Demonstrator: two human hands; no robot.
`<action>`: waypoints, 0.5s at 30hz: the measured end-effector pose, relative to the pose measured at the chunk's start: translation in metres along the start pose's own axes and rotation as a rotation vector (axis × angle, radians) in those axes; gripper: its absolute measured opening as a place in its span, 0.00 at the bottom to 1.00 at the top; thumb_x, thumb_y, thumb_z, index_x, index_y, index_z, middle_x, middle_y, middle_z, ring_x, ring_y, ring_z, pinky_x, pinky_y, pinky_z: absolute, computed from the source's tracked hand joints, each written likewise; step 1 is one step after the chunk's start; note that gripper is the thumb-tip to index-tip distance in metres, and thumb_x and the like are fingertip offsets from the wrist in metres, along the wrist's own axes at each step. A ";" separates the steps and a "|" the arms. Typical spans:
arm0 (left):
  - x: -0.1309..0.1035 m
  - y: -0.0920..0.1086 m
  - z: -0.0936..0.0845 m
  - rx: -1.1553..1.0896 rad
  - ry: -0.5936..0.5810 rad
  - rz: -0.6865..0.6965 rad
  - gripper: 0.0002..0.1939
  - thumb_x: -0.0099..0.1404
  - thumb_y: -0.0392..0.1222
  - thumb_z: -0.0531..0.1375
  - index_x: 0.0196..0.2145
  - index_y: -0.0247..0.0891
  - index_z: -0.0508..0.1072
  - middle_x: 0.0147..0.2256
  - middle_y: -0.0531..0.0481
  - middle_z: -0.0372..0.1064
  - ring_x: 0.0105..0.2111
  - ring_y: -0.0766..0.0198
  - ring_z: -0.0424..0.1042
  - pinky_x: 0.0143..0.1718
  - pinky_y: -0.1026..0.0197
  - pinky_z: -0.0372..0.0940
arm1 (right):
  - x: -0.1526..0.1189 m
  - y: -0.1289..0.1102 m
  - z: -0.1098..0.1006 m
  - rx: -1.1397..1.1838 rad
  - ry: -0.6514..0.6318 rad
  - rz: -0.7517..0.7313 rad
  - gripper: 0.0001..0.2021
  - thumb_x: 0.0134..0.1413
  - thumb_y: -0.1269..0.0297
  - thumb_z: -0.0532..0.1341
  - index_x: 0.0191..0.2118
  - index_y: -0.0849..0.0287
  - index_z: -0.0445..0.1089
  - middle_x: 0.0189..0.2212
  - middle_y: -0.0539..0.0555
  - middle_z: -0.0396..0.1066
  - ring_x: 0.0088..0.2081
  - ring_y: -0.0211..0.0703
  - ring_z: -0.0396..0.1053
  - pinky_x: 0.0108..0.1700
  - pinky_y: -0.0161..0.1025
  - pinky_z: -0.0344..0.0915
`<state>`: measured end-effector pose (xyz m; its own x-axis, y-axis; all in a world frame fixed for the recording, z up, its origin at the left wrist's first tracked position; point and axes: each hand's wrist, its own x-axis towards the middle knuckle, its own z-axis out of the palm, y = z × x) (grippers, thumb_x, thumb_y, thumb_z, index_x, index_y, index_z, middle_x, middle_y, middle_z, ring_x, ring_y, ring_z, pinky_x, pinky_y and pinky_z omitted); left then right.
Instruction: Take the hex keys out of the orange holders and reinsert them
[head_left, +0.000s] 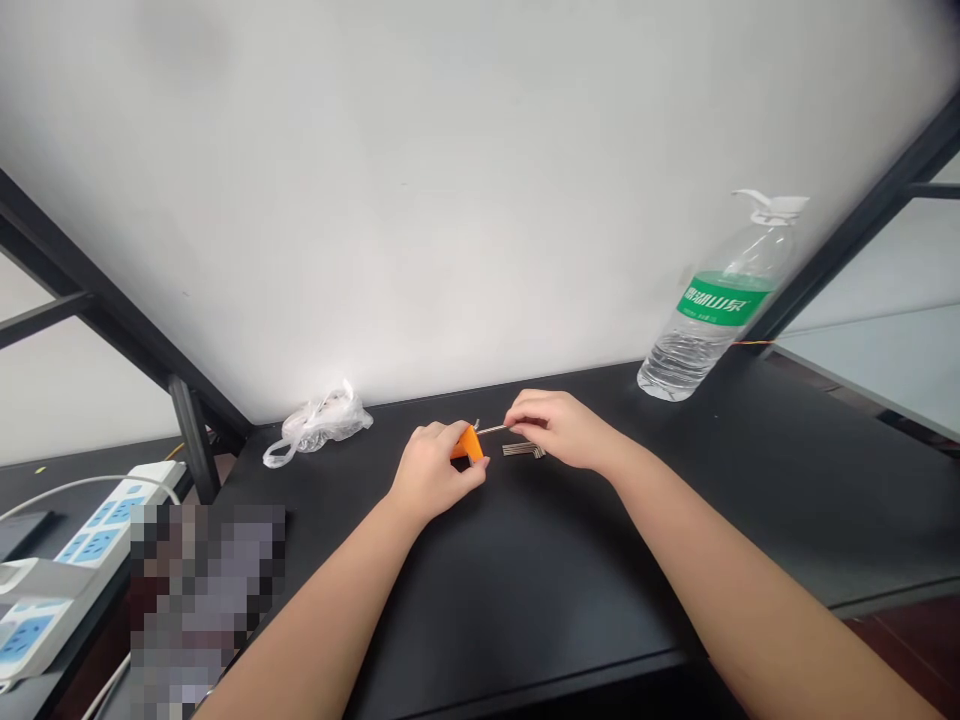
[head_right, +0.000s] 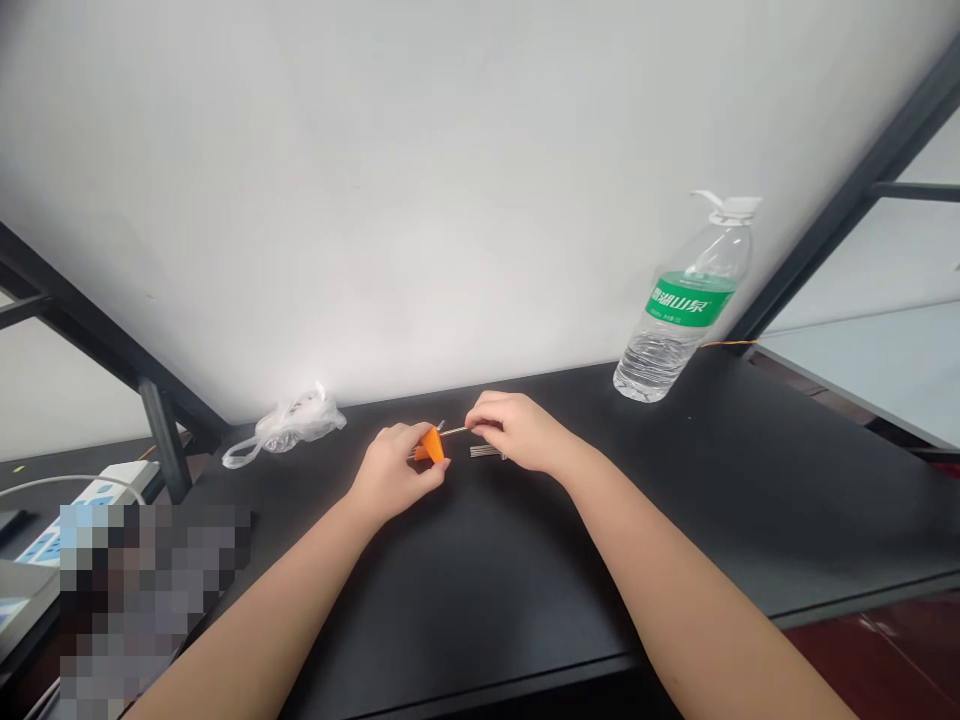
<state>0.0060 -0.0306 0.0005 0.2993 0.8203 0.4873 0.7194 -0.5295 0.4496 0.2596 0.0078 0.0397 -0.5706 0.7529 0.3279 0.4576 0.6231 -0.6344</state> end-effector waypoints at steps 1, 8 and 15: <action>0.000 -0.001 0.000 0.005 -0.004 -0.001 0.22 0.60 0.48 0.68 0.52 0.47 0.75 0.35 0.49 0.75 0.35 0.54 0.72 0.45 0.51 0.64 | 0.000 0.000 -0.001 -0.005 0.006 -0.001 0.10 0.64 0.68 0.59 0.40 0.54 0.78 0.39 0.53 0.75 0.32 0.40 0.71 0.35 0.39 0.68; 0.001 0.000 0.000 0.024 -0.021 0.024 0.20 0.60 0.48 0.67 0.50 0.47 0.75 0.33 0.50 0.73 0.33 0.55 0.72 0.44 0.51 0.63 | -0.001 -0.004 -0.001 -0.047 0.011 -0.072 0.12 0.66 0.69 0.57 0.41 0.53 0.79 0.40 0.54 0.74 0.35 0.42 0.72 0.38 0.41 0.69; 0.001 -0.007 0.000 0.044 -0.070 0.045 0.20 0.60 0.50 0.67 0.49 0.45 0.75 0.32 0.50 0.73 0.32 0.57 0.71 0.43 0.51 0.64 | -0.005 -0.008 0.004 -0.148 0.006 -0.114 0.15 0.67 0.72 0.54 0.44 0.51 0.79 0.41 0.54 0.73 0.35 0.42 0.71 0.38 0.41 0.69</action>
<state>0.0012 -0.0259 -0.0017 0.3742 0.8095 0.4524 0.7307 -0.5577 0.3937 0.2559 -0.0016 0.0407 -0.6208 0.6764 0.3964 0.4855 0.7286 -0.4831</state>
